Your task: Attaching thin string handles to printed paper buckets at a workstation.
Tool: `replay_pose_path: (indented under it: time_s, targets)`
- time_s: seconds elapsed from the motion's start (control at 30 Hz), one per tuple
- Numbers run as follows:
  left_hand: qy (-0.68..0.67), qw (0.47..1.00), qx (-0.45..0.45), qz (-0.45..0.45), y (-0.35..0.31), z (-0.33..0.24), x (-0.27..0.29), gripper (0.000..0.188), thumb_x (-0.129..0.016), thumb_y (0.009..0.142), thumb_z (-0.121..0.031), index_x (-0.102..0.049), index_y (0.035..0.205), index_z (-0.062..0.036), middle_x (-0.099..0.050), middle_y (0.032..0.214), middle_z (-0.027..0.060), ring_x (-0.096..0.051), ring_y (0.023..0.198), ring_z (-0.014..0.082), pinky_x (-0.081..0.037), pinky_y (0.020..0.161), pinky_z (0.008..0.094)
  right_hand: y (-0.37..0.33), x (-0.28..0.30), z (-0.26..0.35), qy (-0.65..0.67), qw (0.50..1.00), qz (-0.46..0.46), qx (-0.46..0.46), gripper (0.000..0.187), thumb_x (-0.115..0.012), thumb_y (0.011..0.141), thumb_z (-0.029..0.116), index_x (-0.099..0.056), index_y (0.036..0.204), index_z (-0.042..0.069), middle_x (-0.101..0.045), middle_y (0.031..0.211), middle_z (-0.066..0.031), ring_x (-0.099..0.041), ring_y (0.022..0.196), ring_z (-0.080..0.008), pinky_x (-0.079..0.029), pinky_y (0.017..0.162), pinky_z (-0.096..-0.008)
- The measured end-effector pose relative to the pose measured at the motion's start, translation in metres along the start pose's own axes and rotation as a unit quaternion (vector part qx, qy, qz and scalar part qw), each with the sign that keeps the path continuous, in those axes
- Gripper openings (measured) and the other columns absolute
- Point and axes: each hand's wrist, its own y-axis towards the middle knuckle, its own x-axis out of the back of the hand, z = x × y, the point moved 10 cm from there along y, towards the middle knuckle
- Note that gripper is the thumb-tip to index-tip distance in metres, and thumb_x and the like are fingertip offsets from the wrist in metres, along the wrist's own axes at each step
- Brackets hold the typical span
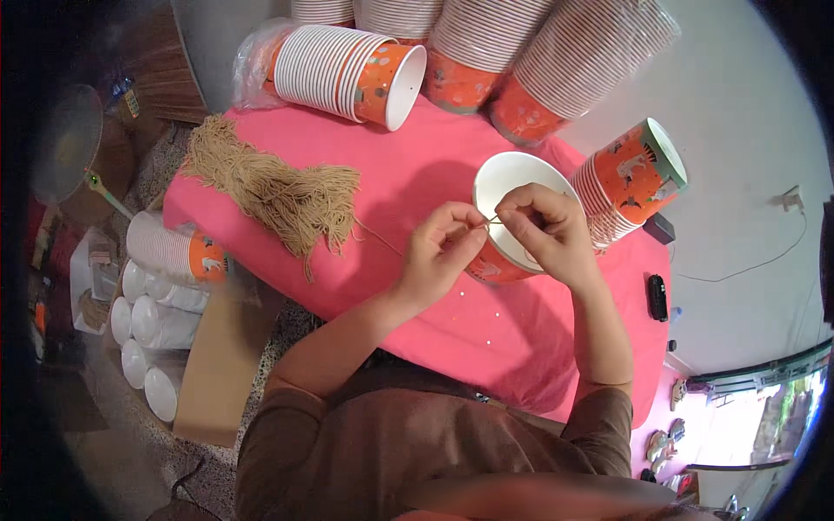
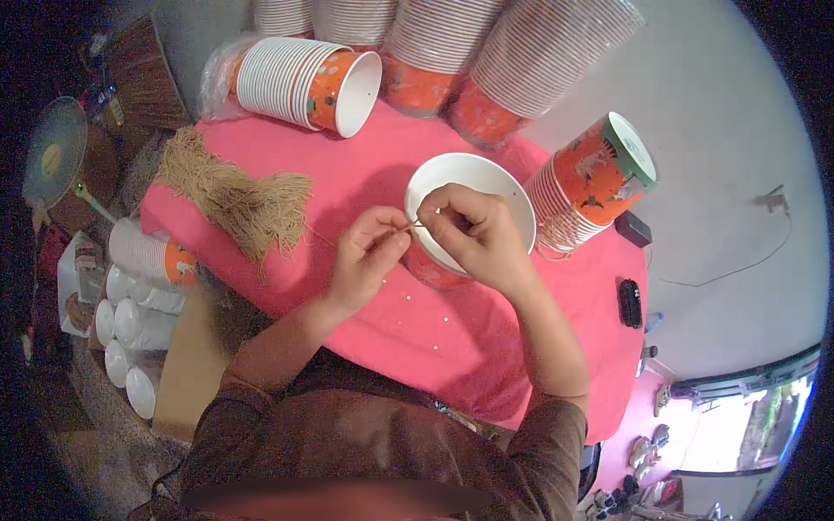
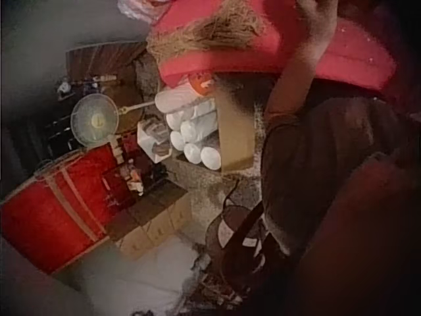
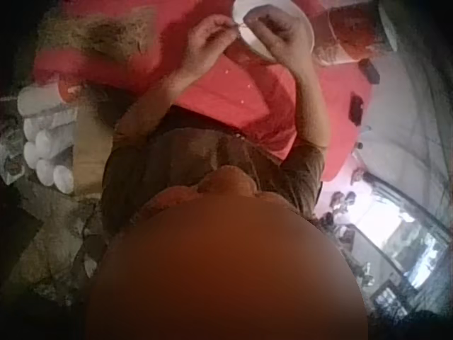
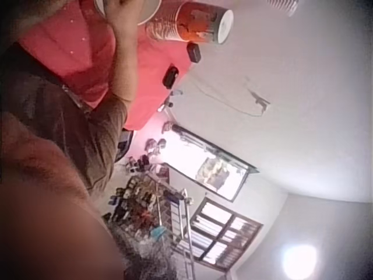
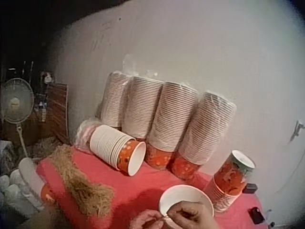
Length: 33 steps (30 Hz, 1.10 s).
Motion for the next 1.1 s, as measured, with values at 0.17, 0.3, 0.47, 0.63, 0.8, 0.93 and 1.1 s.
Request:
replay_pose_path:
  time_s: [0.17, 0.3, 0.47, 0.63, 0.8, 0.93, 1.1]
  targets:
    - [0.009, 1.0, 0.013, -0.006, 0.003, -0.003, -0.003, 0.009, -0.059, 0.091, -0.003, -0.061, 0.1, -0.0021, -0.061, 0.084, -0.0022, -0.056, 0.079, 0.0034, -0.045, 0.069, 0.0202, 0.0, 0.001, 0.001, 0.014, 1.0, 0.002, 0.01, 0.003, -0.061, 0.09, 0.003, -0.061, 0.09, 0.0, -0.06, 0.082, 0.0029, -0.052, 0.074, -0.0028, -0.042, 0.064, -0.0195]
    - [0.03, 0.999, -0.01, -0.032, 0.003, -0.009, 0.005, 0.004, -0.062, 0.089, -0.003, -0.063, 0.093, -0.0018, -0.062, 0.083, -0.0003, -0.057, 0.075, 0.0052, -0.047, 0.067, 0.021, 0.003, -0.008, 0.011, -0.054, 0.996, 0.07, -0.006, 0.004, -0.063, 0.087, 0.002, -0.061, 0.09, 0.0, -0.062, 0.08, -0.0005, -0.055, 0.066, -0.0075, -0.043, 0.059, -0.0234]
    - [0.194, 0.971, -0.133, -0.03, 0.005, -0.031, 0.01, 0.007, -0.065, 0.083, -0.002, -0.063, 0.089, -0.0014, -0.06, 0.096, 0.0073, -0.059, 0.085, 0.0127, -0.047, 0.072, 0.025, -0.003, -0.018, 0.054, -0.324, 0.923, 0.038, 0.205, 0.014, -0.067, 0.074, 0.008, -0.061, 0.086, 0.006, -0.058, 0.073, -0.0102, -0.061, 0.063, -0.0302, -0.046, 0.053, -0.0384]
    - [0.266, 0.944, -0.182, -0.073, -0.004, -0.026, 0.015, 0.007, -0.066, 0.081, -0.003, -0.063, 0.087, -0.0019, -0.055, 0.103, 0.009, -0.056, 0.095, 0.0159, -0.045, 0.078, 0.0267, -0.006, -0.005, 0.078, -0.377, 0.885, -0.047, 0.269, 0.02, -0.066, 0.069, 0.006, -0.059, 0.088, 0.008, -0.05, 0.068, -0.0078, -0.056, 0.056, -0.0259, -0.043, 0.049, -0.0385]
    - [0.021, 0.992, 0.019, -0.124, -0.017, 0.044, 0.024, 0.007, -0.063, 0.085, -0.003, -0.062, 0.092, -0.0026, -0.051, 0.102, 0.0049, -0.054, 0.095, 0.0126, -0.044, 0.08, 0.0269, -0.008, 0.007, 0.11, -0.41, 0.842, -0.115, 0.331, 0.021, -0.066, 0.069, 0.006, -0.059, 0.089, 0.007, -0.052, 0.068, -0.0053, -0.054, 0.054, -0.0239, -0.042, 0.047, -0.0352]
    - [-0.011, 0.992, -0.022, -0.123, -0.017, 0.037, 0.007, 0.006, -0.061, 0.088, -0.002, -0.06, 0.094, -0.0024, -0.05, 0.101, 0.0028, -0.053, 0.092, 0.0104, -0.045, 0.075, 0.0246, -0.01, 0.006, 0.132, -0.439, 0.811, -0.134, 0.363, 0.026, -0.066, 0.065, 0.009, -0.061, 0.091, 0.008, -0.054, 0.071, -0.0039, -0.055, 0.055, -0.0219, -0.042, 0.047, -0.0346]
    - [-0.064, 0.984, -0.03, -0.164, -0.011, 0.032, 0.003, 0.004, -0.056, 0.093, -0.005, -0.055, 0.096, -0.0028, -0.054, 0.09, 0.0026, -0.056, 0.073, 0.0082, -0.046, 0.059, 0.0199, -0.015, -0.012, 0.126, -0.401, 0.845, -0.072, 0.345, 0.029, -0.067, 0.065, 0.014, -0.059, 0.092, 0.006, -0.053, 0.07, -0.0058, -0.056, 0.057, -0.0231, -0.044, 0.05, -0.0354]
